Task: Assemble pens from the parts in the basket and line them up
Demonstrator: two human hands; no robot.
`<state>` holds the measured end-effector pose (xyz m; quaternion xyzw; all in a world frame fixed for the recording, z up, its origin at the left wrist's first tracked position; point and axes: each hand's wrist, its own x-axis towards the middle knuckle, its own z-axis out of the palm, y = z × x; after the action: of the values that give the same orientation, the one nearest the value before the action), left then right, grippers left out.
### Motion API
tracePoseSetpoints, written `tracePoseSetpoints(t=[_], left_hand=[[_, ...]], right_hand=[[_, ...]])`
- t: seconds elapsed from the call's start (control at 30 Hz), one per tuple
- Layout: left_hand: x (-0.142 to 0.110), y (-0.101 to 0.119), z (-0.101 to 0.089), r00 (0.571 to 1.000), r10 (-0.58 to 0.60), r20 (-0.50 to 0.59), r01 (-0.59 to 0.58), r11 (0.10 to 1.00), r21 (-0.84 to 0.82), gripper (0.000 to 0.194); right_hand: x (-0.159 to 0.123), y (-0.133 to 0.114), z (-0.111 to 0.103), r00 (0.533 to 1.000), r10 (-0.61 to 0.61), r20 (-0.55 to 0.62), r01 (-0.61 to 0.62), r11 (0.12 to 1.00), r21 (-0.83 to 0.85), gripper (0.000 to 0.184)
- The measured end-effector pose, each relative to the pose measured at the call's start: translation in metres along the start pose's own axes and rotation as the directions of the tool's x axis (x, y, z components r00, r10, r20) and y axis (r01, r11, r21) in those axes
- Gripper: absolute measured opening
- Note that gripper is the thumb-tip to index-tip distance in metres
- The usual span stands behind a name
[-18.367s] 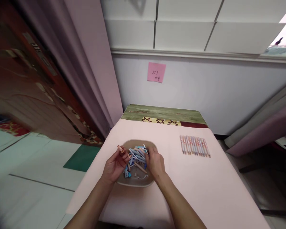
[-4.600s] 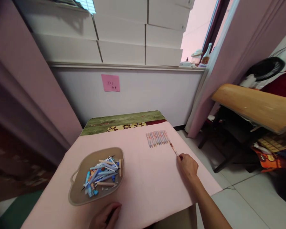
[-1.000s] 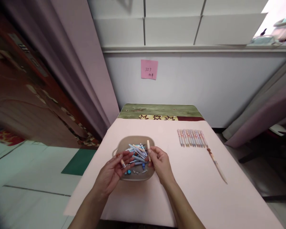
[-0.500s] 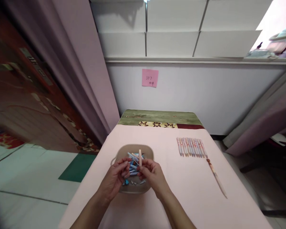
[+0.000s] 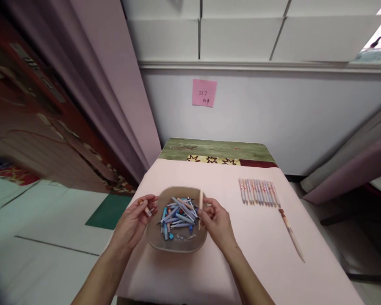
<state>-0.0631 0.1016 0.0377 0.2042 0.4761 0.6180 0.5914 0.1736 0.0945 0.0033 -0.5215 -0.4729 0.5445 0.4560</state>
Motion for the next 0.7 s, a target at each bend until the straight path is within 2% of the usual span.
tracePoseSetpoints(t=[0.13, 0.23, 0.3, 0.37, 0.47, 0.57, 0.7], left_hand=[[-0.008, 0.003, -0.010, 1.000, 0.007, -0.001, -0.007, 1.000, 0.023, 0.034], [-0.012, -0.002, -0.010, 0.999, -0.022, 0.023, 0.022, 1.000, -0.006, 0.029], [-0.014, -0.005, -0.007, 0.998, -0.037, 0.043, 0.039, 0.998, -0.043, 0.026], [-0.016, -0.008, -0.003, 0.996, -0.047, 0.069, 0.050, 0.997, -0.050, 0.022], [-0.020, -0.013, 0.005, 0.988, -0.116, 0.097, 0.115, 0.993, 0.021, 0.020], [-0.025, -0.019, 0.010, 0.974, -0.202, 0.105, 0.191, 0.976, 0.100, 0.023], [-0.028, -0.027, 0.011, 0.970, -0.225, 0.089, 0.209, 0.965, 0.158, 0.027]], right_hand=[[-0.002, 0.006, 0.007, 0.997, -0.079, -0.012, 0.074, 0.966, -0.248, 0.042], [-0.003, 0.007, 0.013, 0.988, -0.153, 0.006, 0.141, 0.895, -0.423, 0.037], [-0.003, 0.006, 0.017, 0.984, -0.179, 0.017, 0.166, 0.869, -0.466, 0.036], [-0.004, 0.005, 0.020, 0.985, -0.173, 0.015, 0.164, 0.891, -0.423, 0.036], [-0.007, 0.002, 0.023, 0.996, -0.094, 0.001, 0.093, 0.976, -0.198, 0.032], [-0.009, -0.001, 0.022, 1.000, 0.010, 0.007, -0.010, 1.000, 0.001, 0.027], [-0.012, 0.000, 0.020, 0.999, 0.037, 0.032, -0.038, 0.998, 0.051, 0.024]])
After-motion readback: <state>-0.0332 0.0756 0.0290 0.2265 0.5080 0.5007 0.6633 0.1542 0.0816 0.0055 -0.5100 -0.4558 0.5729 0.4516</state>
